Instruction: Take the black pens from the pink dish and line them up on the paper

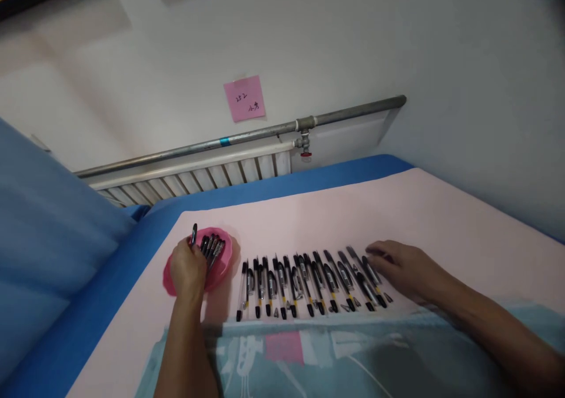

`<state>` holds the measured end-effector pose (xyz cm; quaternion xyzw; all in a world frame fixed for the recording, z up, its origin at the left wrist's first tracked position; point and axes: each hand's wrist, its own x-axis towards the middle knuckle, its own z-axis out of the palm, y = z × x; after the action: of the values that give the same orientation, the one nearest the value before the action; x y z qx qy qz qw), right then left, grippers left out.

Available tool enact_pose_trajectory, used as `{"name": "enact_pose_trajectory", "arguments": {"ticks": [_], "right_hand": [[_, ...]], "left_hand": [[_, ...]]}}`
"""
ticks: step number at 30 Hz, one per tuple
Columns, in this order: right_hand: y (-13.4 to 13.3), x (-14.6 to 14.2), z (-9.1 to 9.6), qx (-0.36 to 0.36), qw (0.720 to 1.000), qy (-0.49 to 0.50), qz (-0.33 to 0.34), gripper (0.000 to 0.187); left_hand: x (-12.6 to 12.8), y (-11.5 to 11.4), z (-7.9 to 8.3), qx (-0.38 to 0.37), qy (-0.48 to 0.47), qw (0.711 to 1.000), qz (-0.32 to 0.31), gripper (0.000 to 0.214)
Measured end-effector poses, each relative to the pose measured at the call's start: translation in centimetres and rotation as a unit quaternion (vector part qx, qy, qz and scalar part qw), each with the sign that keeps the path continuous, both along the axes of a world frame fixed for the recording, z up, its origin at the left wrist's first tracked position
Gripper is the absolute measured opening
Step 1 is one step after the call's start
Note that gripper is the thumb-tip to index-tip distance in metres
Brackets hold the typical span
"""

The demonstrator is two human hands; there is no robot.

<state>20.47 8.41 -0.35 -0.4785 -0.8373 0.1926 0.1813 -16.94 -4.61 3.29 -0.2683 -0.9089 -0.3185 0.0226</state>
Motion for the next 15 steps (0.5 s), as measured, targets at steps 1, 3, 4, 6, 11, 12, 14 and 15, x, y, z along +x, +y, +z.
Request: {"name": "enact_pose_trajectory", "arguments": {"ticks": [1, 3, 4, 6, 11, 12, 14, 15], "right_hand": [[-0.2, -0.1, 0.4, 0.001, 0.999, 0.029, -0.015, 0.028], [-0.9, -0.5, 1.4, -0.005, 0.993, 0.104, -0.048, 0.026], [-1.4, -0.8, 1.9, -0.022, 0.988, 0.145, -0.057, 0.026], [-2.4, -1.7, 2.8, -0.095, 0.971, 0.212, -0.062, 0.027], [-5.7, -4.4, 2.8, -0.265, 0.894, 0.36, 0.026, 0.037], [-6.2, -4.8, 2.5, -0.28, 0.889, 0.36, 0.037, 0.037], [-7.2, -5.4, 1.9, -0.285, 0.896, 0.34, 0.01, 0.036], [-7.5, -5.6, 1.7, -0.282, 0.9, 0.332, -0.005, 0.035]], "left_hand": [[1.4, 0.1, 0.2, 0.028, -0.021, 0.999, -0.031, 0.036], [5.1, 0.5, 0.0, 0.072, -0.115, 0.982, -0.134, 0.034], [7.2, 0.6, -0.2, 0.089, -0.169, 0.966, -0.176, 0.031], [11.4, 0.8, -0.8, 0.119, -0.34, 0.888, -0.285, 0.029], [18.5, 0.3, -1.7, 0.129, -0.614, 0.701, -0.339, 0.03], [19.1, 0.1, -1.6, 0.124, -0.626, 0.694, -0.333, 0.031], [19.5, -0.1, -1.4, 0.108, -0.637, 0.691, -0.325, 0.037], [19.5, -0.2, -1.2, 0.098, -0.637, 0.694, -0.321, 0.041]]}}
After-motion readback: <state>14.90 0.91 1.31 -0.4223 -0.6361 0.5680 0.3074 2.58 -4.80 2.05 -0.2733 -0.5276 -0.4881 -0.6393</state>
